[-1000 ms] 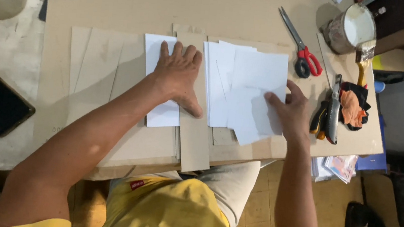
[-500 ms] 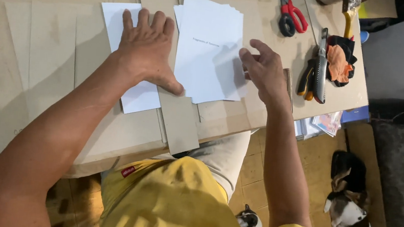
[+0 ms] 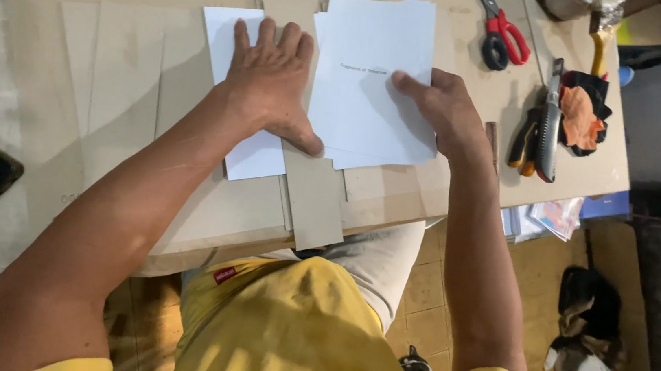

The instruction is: The person aligns a stack of white paper on a cardboard surface and uses a utility knife to cut the stack into smaller sections. They repeatedly guide the knife along the edge of the paper to complete the cuts.

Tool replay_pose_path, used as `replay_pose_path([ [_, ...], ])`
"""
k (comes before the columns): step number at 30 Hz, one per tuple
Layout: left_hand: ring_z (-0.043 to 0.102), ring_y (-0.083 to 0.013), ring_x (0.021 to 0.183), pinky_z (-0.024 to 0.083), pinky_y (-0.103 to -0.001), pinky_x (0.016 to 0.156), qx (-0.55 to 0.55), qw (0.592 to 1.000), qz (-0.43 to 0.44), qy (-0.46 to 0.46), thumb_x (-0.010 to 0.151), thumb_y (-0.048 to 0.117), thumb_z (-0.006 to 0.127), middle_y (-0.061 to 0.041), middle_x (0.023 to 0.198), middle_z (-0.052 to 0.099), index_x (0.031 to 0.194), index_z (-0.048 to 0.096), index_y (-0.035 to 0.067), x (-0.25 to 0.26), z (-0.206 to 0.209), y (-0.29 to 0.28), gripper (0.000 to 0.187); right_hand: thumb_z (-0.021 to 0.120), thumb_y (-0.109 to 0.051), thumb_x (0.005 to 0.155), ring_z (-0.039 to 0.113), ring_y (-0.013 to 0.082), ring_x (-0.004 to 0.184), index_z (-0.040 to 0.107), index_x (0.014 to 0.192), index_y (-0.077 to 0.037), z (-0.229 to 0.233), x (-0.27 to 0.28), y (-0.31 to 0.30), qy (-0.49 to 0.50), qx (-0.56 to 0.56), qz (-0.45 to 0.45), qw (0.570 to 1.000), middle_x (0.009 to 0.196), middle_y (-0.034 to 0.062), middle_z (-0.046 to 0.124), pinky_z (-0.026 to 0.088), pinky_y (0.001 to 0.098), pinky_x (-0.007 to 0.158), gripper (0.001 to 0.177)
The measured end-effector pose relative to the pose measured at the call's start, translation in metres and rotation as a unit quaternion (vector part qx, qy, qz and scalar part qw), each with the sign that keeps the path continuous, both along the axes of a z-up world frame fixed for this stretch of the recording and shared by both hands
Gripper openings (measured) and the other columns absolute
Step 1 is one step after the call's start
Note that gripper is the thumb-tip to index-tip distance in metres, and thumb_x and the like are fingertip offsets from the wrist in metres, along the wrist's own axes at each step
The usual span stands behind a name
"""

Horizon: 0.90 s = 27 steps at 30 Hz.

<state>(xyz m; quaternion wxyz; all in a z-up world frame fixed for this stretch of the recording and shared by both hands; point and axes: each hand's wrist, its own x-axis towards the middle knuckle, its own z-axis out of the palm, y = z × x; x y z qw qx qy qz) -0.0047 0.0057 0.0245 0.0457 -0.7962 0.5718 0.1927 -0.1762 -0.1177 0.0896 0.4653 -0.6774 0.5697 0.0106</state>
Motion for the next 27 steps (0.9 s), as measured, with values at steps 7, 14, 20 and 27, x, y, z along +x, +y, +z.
replay_pose_path([
  [7, 0.034, -0.0395, 0.127, 0.022, -0.063, 0.113, 0.000, 1.000, -0.007, -0.012, 0.045, 0.089, 0.080, -0.012, 0.135, 0.038, 0.142, 0.034, 0.005, -0.001, -0.003, -0.003, 0.136, 0.058, -0.050, 0.086, 0.064, 0.0191, 0.092, 0.066, 0.115, -0.015, -0.002, -0.002, 0.002, 0.019, -0.066, 0.045, 0.997, 0.106, 0.0009, 0.071, 0.047, 0.0332, 0.078, 0.047],
  [14, 0.035, -0.0384, 0.125, 0.024, -0.061, 0.109, -0.002, 1.000, 0.004, -0.021, 0.040, 0.089, 0.081, -0.012, 0.134, 0.040, 0.138, 0.038, 0.007, 0.000, -0.005, -0.002, 0.135, 0.070, -0.039, 0.081, 0.070, 0.0209, 0.090, 0.069, 0.115, -0.011, -0.009, -0.009, -0.012, -0.128, 0.072, -0.010, 0.989, 0.105, 0.0044, 0.074, 0.055, 0.0314, 0.074, 0.044],
  [20, 0.037, -0.0367, 0.121, 0.026, -0.061, 0.107, -0.006, 0.999, -0.003, -0.040, 0.038, 0.091, 0.077, -0.010, 0.131, 0.040, 0.137, 0.038, 0.007, 0.000, -0.011, -0.003, 0.136, 0.068, -0.030, 0.090, 0.062, 0.0137, 0.080, 0.067, 0.093, -0.014, -0.050, -0.026, -0.041, -0.121, -0.014, 0.041, 0.992, 0.089, -0.0016, 0.067, 0.048, 0.0264, 0.069, 0.016],
  [27, 0.036, -0.0357, 0.122, 0.024, -0.061, 0.109, -0.004, 1.000, -0.005, -0.028, 0.039, 0.085, 0.078, -0.010, 0.130, 0.040, 0.135, 0.038, 0.006, 0.001, -0.006, -0.003, 0.130, 0.064, -0.026, 0.094, 0.061, 0.0163, 0.085, 0.066, 0.103, -0.013, -0.048, -0.032, -0.044, -0.103, -0.048, 0.033, 0.993, 0.095, 0.0007, 0.067, 0.046, 0.0294, 0.072, 0.016],
])
